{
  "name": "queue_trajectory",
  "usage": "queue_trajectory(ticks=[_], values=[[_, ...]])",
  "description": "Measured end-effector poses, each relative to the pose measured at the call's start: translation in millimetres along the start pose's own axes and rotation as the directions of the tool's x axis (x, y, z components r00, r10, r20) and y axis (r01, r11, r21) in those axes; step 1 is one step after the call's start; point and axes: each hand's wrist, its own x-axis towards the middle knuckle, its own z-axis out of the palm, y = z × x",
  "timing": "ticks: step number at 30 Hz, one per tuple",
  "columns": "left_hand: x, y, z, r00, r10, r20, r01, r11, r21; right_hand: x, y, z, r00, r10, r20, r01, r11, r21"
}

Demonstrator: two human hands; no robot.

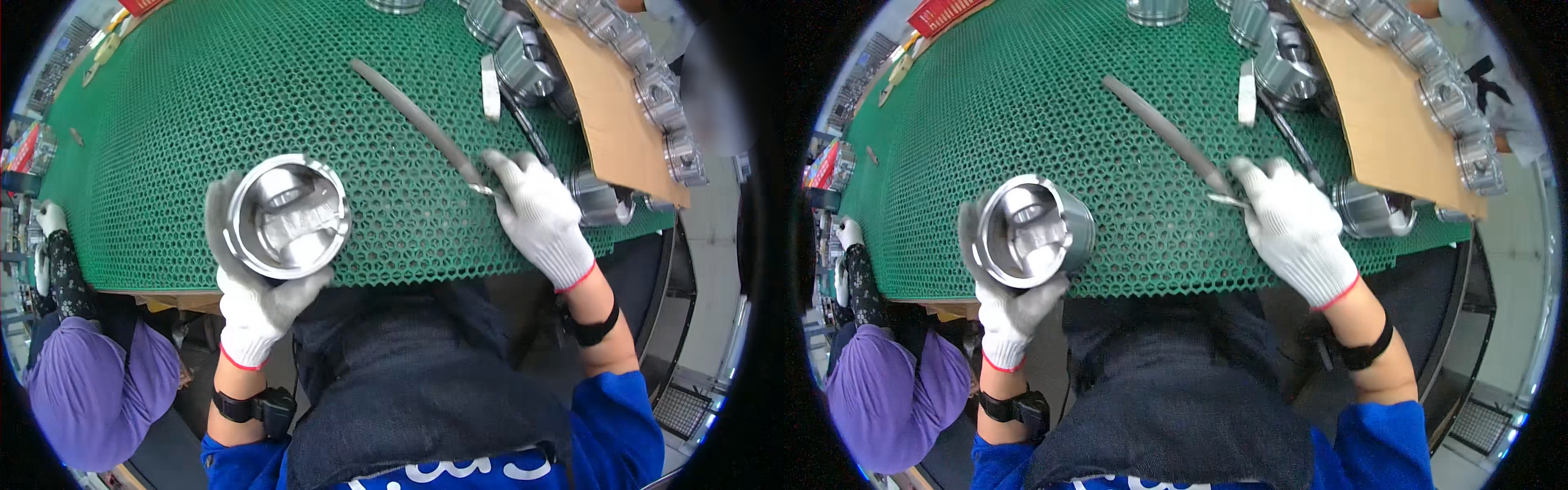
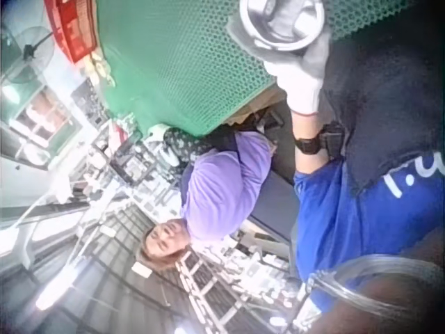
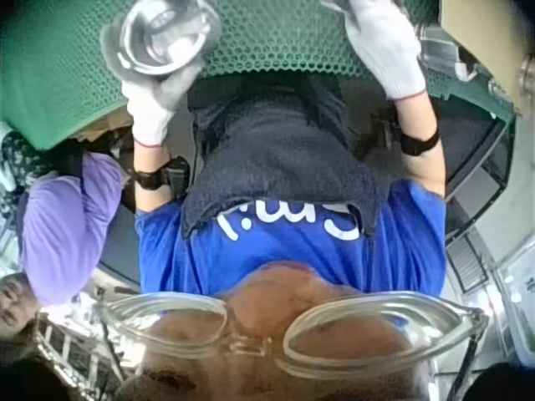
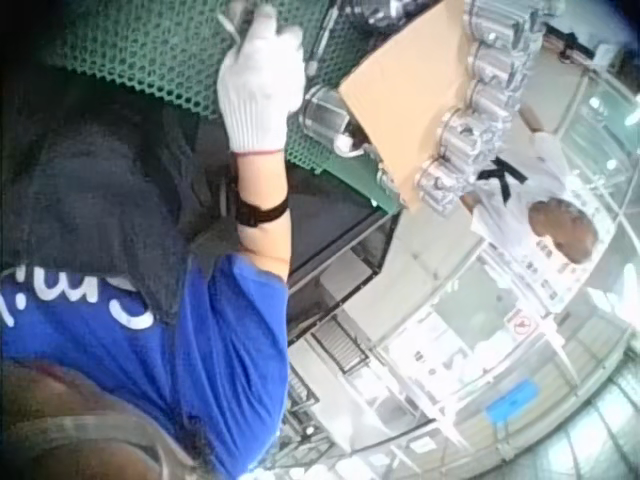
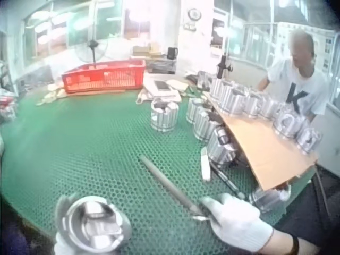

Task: Deburring the edges and holes of metal pistons using a file and a small scraper tool.

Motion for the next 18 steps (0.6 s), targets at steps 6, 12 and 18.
queue_trajectory(ticks=[6, 12, 18], values=[[8.8, 3.5, -32.1, 0.768, 0.205, 0.606, -0.564, 0.665, 0.490, -8.5, -18.8, -6.7, 0.998, -0.050, 0.043, 0.049, 0.998, 0.025], [2.1, -1.0, -30.1, 0.788, 0.317, 0.528, -0.615, 0.450, 0.647, -10.7, 5.2, -28.0, 0.987, -0.014, 0.158, -0.020, 0.977, 0.211], [5.5, 3.9, -27.3, 0.677, 0.309, 0.668, -0.729, 0.152, 0.668, 24.5, -16.2, -37.1, 0.911, 0.025, 0.413, -0.326, 0.658, 0.679]])
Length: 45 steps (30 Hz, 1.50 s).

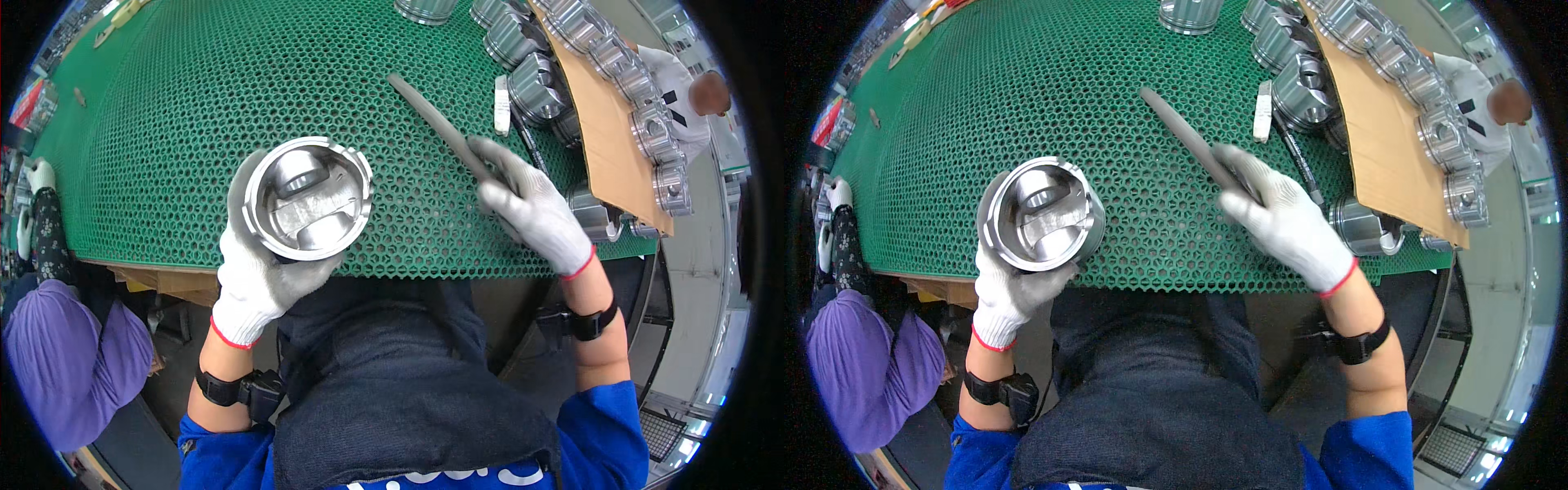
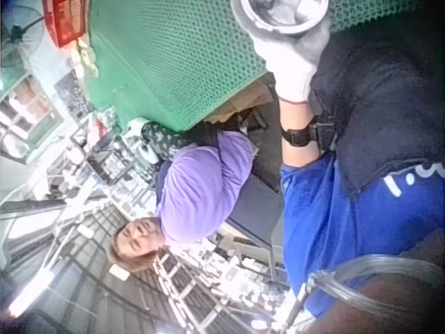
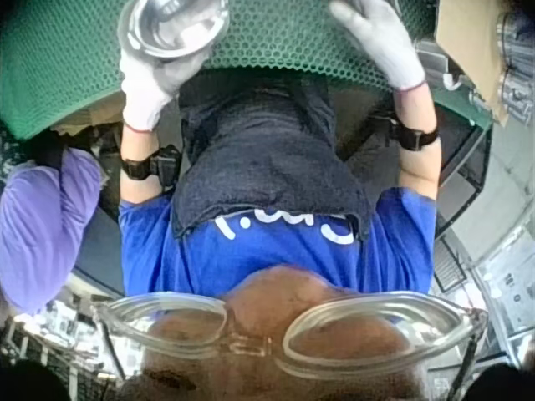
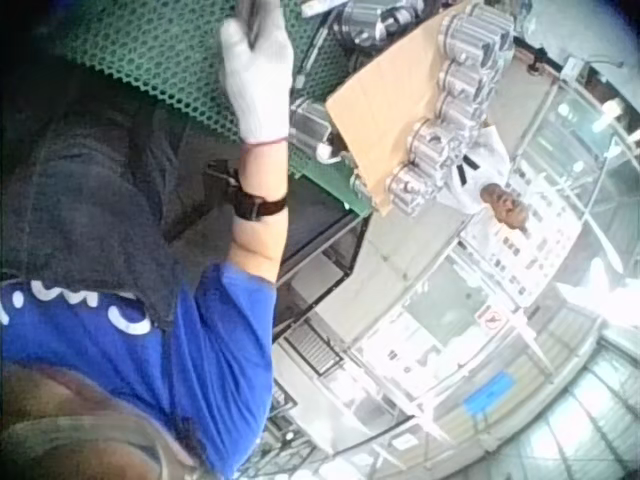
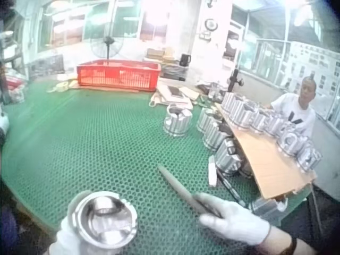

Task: Deburring the edges and holes of metal pistons using a file and a small scraper tool.

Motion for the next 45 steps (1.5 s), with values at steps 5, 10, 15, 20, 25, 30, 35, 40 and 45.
queue_trajectory(ticks=[5, 10, 15, 20, 25, 30, 35, 40, 45], values=[[0.0, 4.2, -2.2, 0.999, -0.028, -0.017, 0.028, 0.999, -0.019, -41.6, -4.7, 4.3, 0.830, -0.558, 0.013, 0.473, 0.692, -0.546], [-2.3, 7.2, 4.5, 0.993, -0.119, -0.008, 0.118, 0.992, -0.044, -28.9, -13.5, 1.5, 0.830, -0.556, 0.031, 0.331, 0.448, -0.831], [-6.6, -13.3, 5.3, 0.992, -0.123, 0.002, 0.121, 0.977, -0.178, 17.5, -51.1, 24.0, 0.609, -0.793, 0.021, 0.665, 0.496, -0.558], [-13.0, -15.0, 13.7, 0.947, -0.308, 0.088, 0.312, 0.824, -0.473, -51.9, -14.7, 6.4, 0.867, -0.469, 0.170, 0.475, 0.671, -0.569], [-4.2, -4.8, 4.9, 0.996, -0.047, 0.071, 0.058, 0.984, -0.171, -10.7, -32.6, 9.6, 0.775, -0.595, 0.212, 0.533, 0.437, -0.725], [1.3, 1.7, 11.5, 0.992, -0.109, 0.058, 0.110, 0.994, -0.016, 18.4, -51.5, 41.4, 0.695, -0.717, 0.054, 0.545, 0.476, -0.690], [-0.3, 8.3, 6.2, 0.984, -0.111, 0.138, 0.078, 0.972, 0.224, -48.5, -28.6, 2.2, 0.830, -0.531, 0.168, 0.491, 0.553, -0.673], [3.7, -2.1, 11.2, 0.998, -0.009, 0.054, -0.004, 0.973, 0.233, 2.3, -44.3, 23.2, 0.725, -0.678, 0.122, 0.530, 0.436, -0.728], [-0.4, -6.8, 15.4, 0.996, -0.074, 0.057, 0.068, 0.991, 0.113, 16.5, -42.8, 34.3, 0.686, -0.720, -0.105, 0.516, 0.583, -0.628]])
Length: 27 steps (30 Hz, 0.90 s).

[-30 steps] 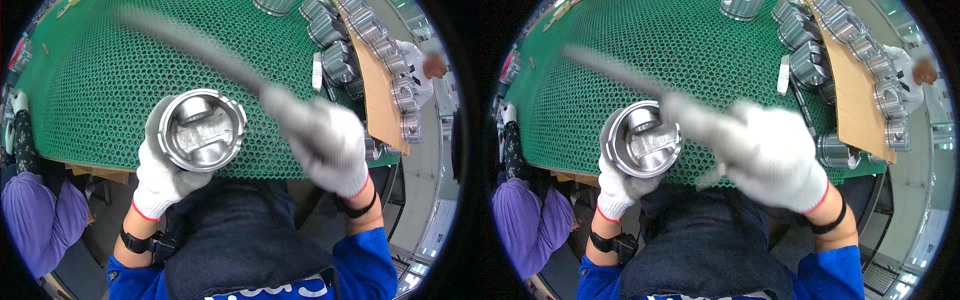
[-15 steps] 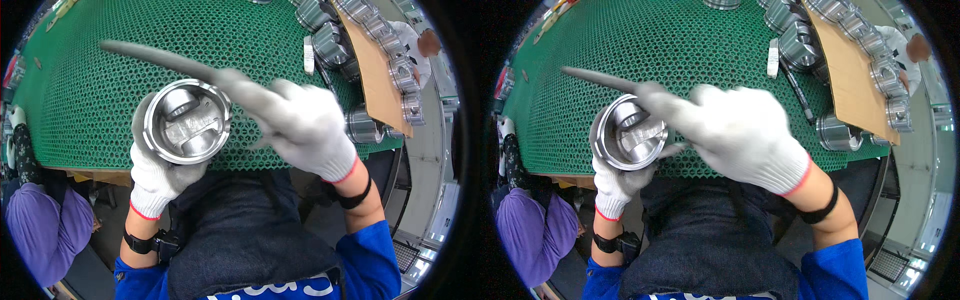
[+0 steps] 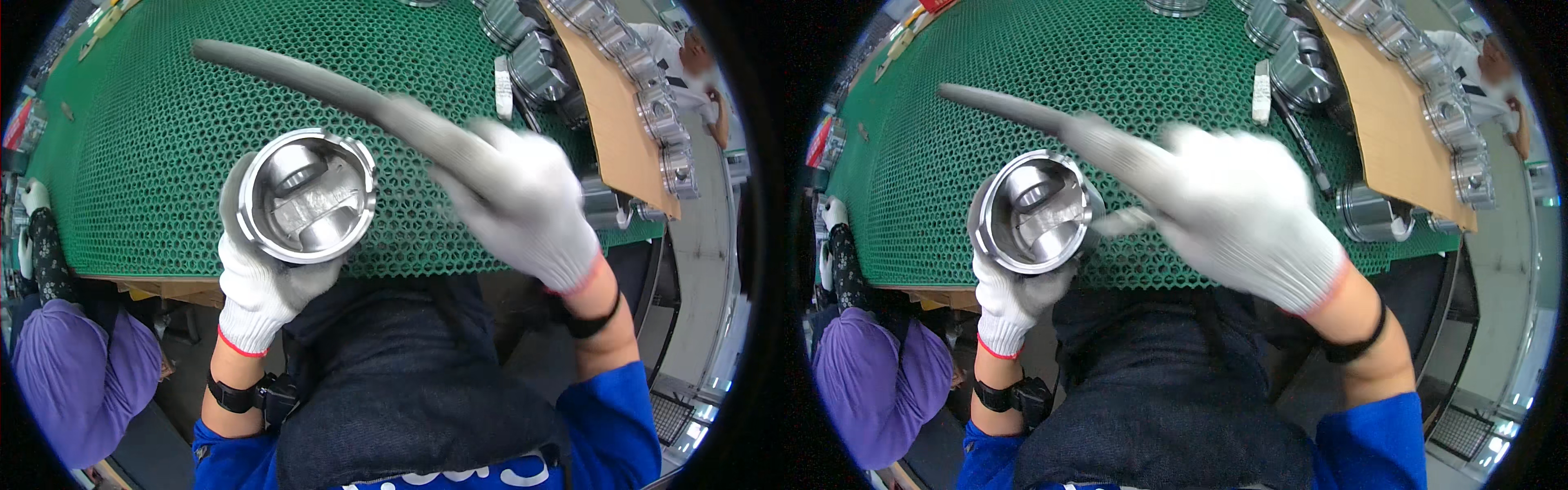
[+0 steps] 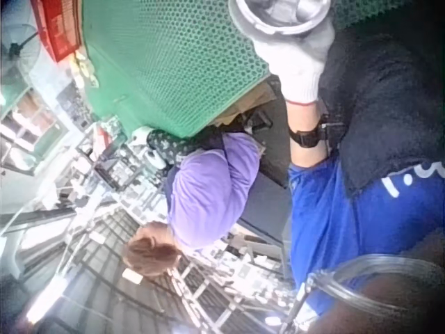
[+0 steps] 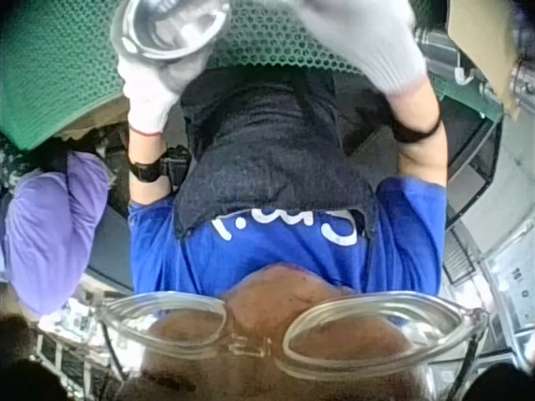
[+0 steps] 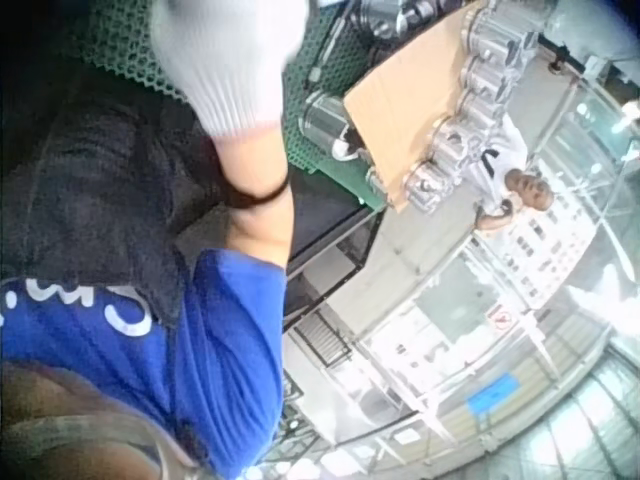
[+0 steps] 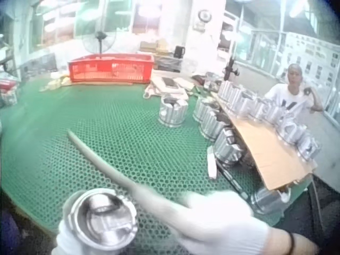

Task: Deburring the edges and holes of metal pistons using a file and a small scraper tool.

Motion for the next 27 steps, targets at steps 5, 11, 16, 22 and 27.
queue_trajectory(ticks=[5, 11, 16, 22, 27], values=[[-1.1, 2.3, -1.3, 0.982, -0.130, 0.137, 0.163, 0.952, -0.259, -57.1, 4.9, -43.9, 0.934, 0.062, 0.351, -0.013, 0.990, -0.140], [2.1, 2.8, 1.1, 0.999, -0.027, 0.030, 0.025, 0.997, 0.071, -1.4, -6.5, 0.0, 0.983, -0.022, 0.181, 0.042, 0.993, -0.109], [4.9, 16.3, -1.5, 0.999, -0.033, -0.024, 0.033, 0.999, -0.002, -14.4, -17.9, -12.1, 0.922, 0.139, 0.362, -0.241, 0.937, 0.253], [0.3, 14.0, -3.0, 0.981, -0.164, 0.106, 0.133, 0.958, 0.255, -76.2, -27.9, -65.4, 0.750, 0.216, 0.626, -0.430, 0.877, 0.214], [-7.5, 2.2, 3.7, 0.981, -0.108, -0.161, 0.036, 0.916, -0.399, -119.1, -11.2, -76.6, 0.829, 0.481, 0.286, -0.549, 0.599, 0.583]])
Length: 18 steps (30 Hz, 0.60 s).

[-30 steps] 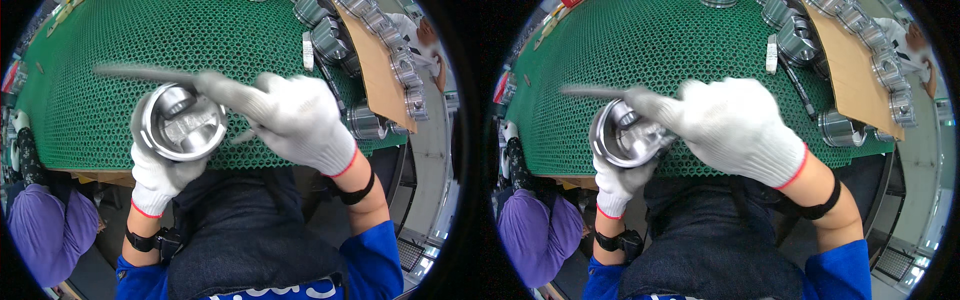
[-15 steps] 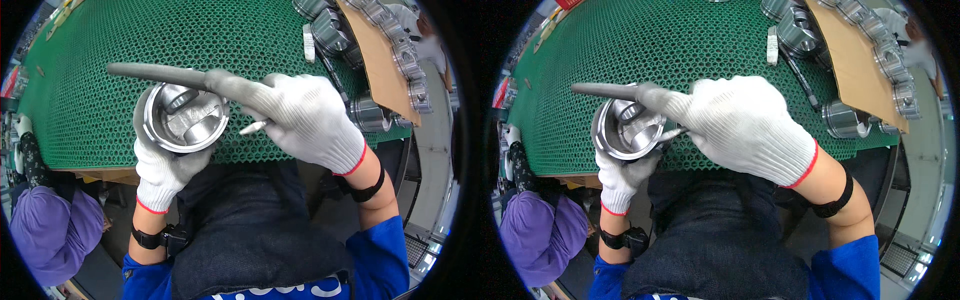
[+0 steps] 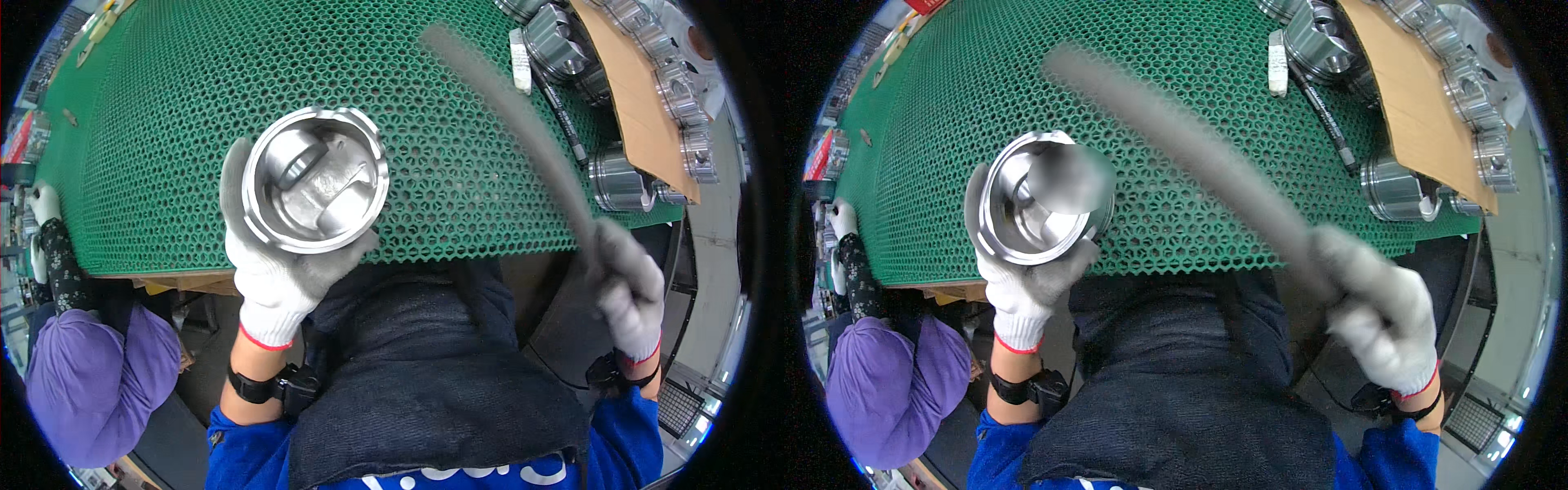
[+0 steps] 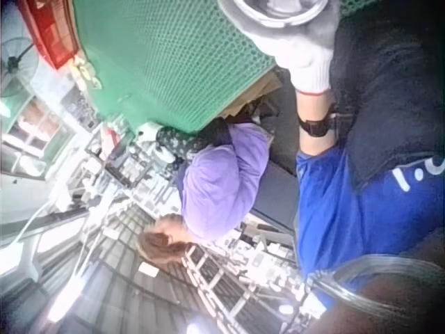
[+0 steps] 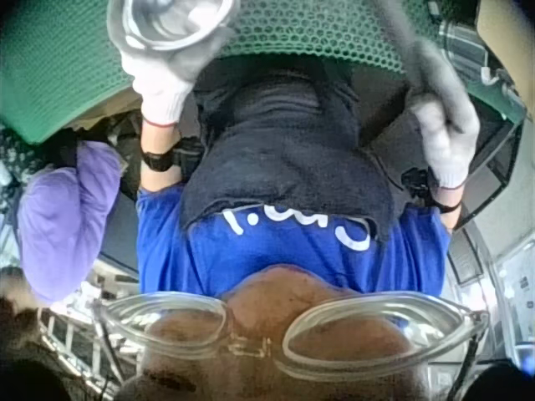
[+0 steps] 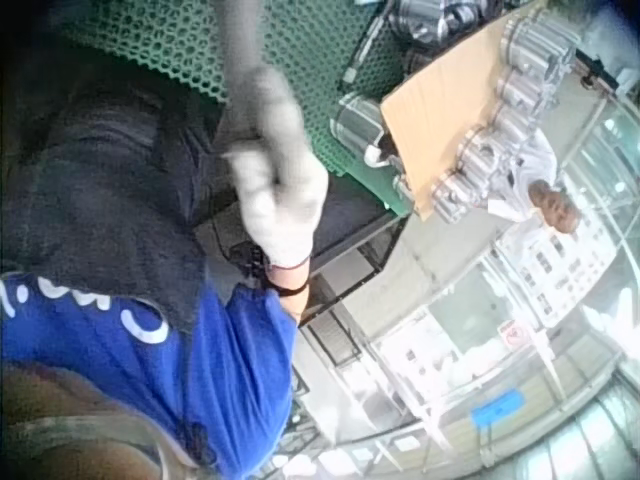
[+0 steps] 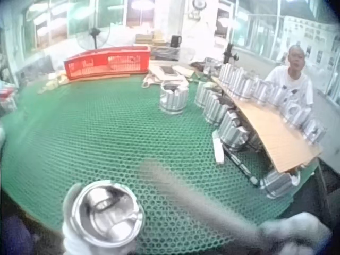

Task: Deburring the edges and holes of metal pistons using a file and a small scraper tool.

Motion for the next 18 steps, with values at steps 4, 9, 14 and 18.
queue_trajectory(ticks=[4, 9, 14, 18], values=[[-15.0, 7.1, -12.5, 0.995, 0.102, 0.007, -0.102, 0.989, 0.103, -4.5, 21.7, 4.2, 0.997, 0.043, -0.064, -0.053, 0.984, -0.168], [-1.2, 10.8, -26.5, 0.999, 0.011, 0.036, -0.015, 0.994, 0.111, 10.5, 19.0, 5.5, 0.961, 0.219, 0.168, -0.246, 0.956, 0.162], [44.4, 6.4, -26.2, 0.952, 0.048, 0.302, -0.124, 0.964, 0.236, 25.8, 5.3, -14.4, 0.792, 0.385, 0.474, -0.574, 0.734, 0.363], [42.1, 2.2, -8.3, 0.967, -0.060, 0.249, -0.015, 0.957, 0.289, 56.6, -16.0, -12.4, 0.640, 0.350, 0.684, -0.606, 0.778, 0.168]])
